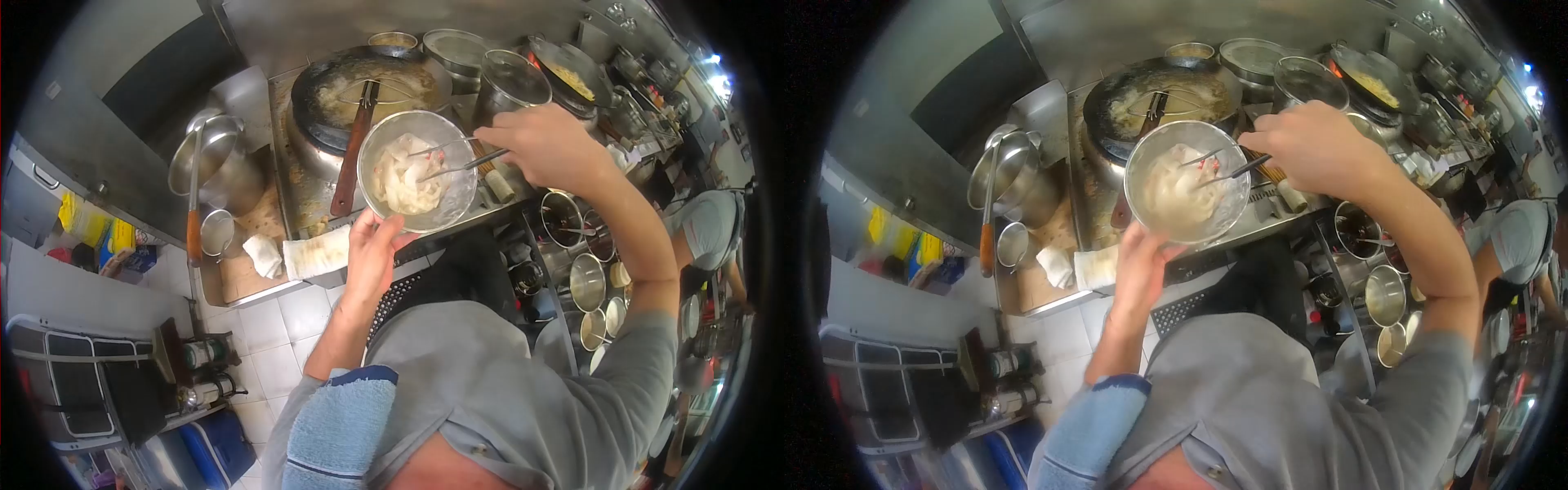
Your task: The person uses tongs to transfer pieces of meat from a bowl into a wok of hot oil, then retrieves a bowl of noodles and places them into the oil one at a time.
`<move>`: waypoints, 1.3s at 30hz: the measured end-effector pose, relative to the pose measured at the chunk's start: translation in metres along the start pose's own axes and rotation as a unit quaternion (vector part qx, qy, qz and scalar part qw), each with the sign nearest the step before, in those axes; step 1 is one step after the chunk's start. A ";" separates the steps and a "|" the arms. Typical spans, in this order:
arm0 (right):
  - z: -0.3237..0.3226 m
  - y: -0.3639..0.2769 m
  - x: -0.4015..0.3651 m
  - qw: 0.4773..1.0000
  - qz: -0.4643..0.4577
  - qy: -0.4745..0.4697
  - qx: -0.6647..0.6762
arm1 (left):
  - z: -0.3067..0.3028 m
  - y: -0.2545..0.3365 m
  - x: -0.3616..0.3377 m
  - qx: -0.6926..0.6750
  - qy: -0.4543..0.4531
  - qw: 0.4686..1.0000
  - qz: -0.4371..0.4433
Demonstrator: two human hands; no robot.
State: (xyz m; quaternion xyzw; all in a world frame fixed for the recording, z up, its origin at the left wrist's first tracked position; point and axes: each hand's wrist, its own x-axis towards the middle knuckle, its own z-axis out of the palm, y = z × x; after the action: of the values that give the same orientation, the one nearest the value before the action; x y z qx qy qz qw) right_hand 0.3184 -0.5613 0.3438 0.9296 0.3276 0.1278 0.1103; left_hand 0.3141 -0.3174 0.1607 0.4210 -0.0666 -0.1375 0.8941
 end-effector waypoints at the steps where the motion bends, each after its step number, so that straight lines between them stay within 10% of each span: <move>1: -0.001 -0.002 0.000 1.000 0.009 -0.018 -0.009 | -0.001 -0.002 0.001 0.002 -0.007 1.000 -0.001; 15: -0.059 0.121 0.093 0.981 0.175 0.045 -0.066 | 0.015 0.001 0.056 -0.054 0.062 0.997 0.007; 23: 0.147 0.185 0.258 0.984 0.168 -0.034 -0.054 | 0.037 0.002 0.020 -0.046 0.179 0.983 -0.005; 29: 0.155 0.204 0.286 0.959 0.271 -0.020 0.074 | 0.024 0.016 0.003 -0.046 0.226 0.972 0.040; 32: 0.122 0.247 0.254 0.966 0.098 0.201 0.133 | 0.013 0.034 0.004 -0.033 0.246 0.966 0.074; 36: 0.010 0.152 0.176 0.952 0.021 -0.031 0.304 | -0.006 0.056 0.022 0.004 0.239 0.966 0.102; 39: 0.029 0.078 0.154 0.983 -0.121 0.039 0.136 | -0.023 0.060 0.032 0.019 0.201 0.974 0.100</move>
State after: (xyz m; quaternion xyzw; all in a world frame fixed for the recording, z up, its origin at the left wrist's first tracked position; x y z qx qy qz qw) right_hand 0.4888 -0.5260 0.3645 0.8838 0.4559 0.1036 -0.0156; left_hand 0.3614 -0.2741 0.1925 0.4484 0.0702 0.0410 0.8901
